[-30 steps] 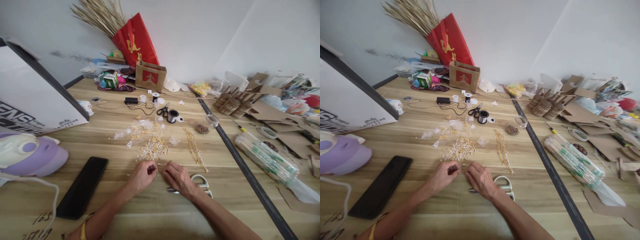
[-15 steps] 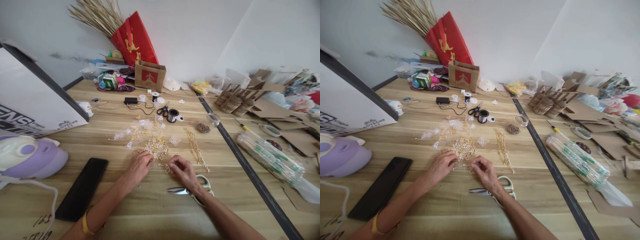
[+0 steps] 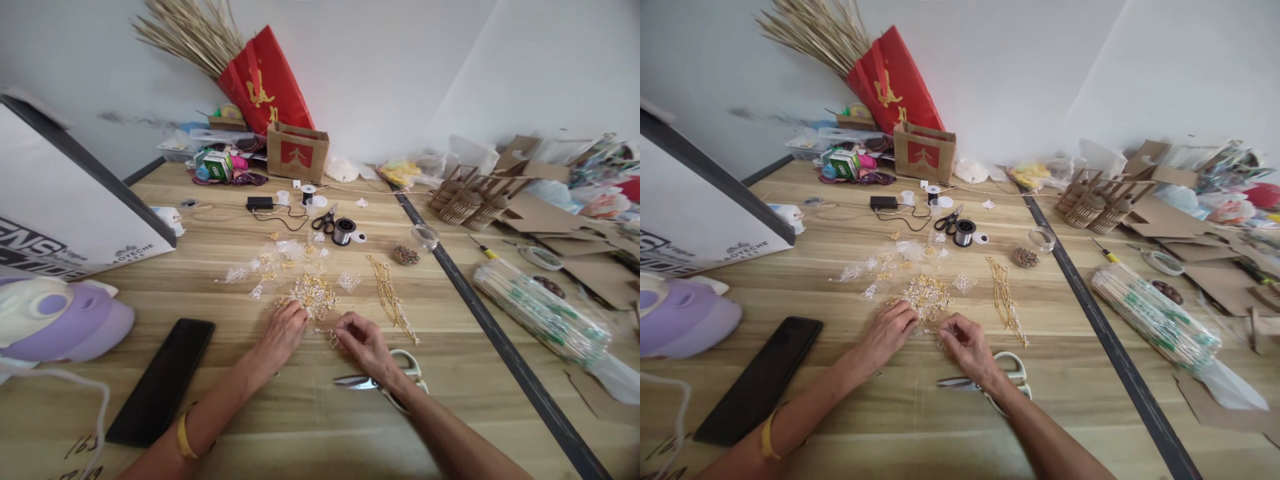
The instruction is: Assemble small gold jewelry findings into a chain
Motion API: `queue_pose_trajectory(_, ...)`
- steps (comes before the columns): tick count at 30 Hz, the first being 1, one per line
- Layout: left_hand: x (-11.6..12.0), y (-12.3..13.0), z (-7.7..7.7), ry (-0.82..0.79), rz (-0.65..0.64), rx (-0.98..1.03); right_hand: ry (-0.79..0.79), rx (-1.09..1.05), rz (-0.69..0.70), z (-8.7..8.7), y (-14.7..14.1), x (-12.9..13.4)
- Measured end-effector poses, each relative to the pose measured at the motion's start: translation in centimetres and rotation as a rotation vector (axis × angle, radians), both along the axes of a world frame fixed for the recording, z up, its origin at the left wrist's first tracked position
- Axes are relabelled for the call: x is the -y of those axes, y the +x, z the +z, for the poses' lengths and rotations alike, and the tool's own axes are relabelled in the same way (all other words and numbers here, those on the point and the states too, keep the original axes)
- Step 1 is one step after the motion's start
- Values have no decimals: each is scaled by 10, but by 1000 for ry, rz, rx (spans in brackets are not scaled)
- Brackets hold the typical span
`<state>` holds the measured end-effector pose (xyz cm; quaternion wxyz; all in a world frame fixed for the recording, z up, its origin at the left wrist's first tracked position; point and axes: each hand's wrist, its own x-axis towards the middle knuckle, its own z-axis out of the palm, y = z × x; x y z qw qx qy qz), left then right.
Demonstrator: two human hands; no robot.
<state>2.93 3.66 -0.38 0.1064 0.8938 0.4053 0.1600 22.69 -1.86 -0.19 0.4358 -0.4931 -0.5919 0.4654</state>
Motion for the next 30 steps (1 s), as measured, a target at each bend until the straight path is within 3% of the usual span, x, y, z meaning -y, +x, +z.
queue_pose_trajectory(10,-2,-4,-6,-6,-12,25,38,137,45,6,-5,2)
queue_pose_trajectory(21,-3,-4,-3,-2,-1,71,73,138,47,1,-5,3)
queue_pose_trajectory(30,-7,-7,-9,-62,63,346,91,159,38,6,-4,3)
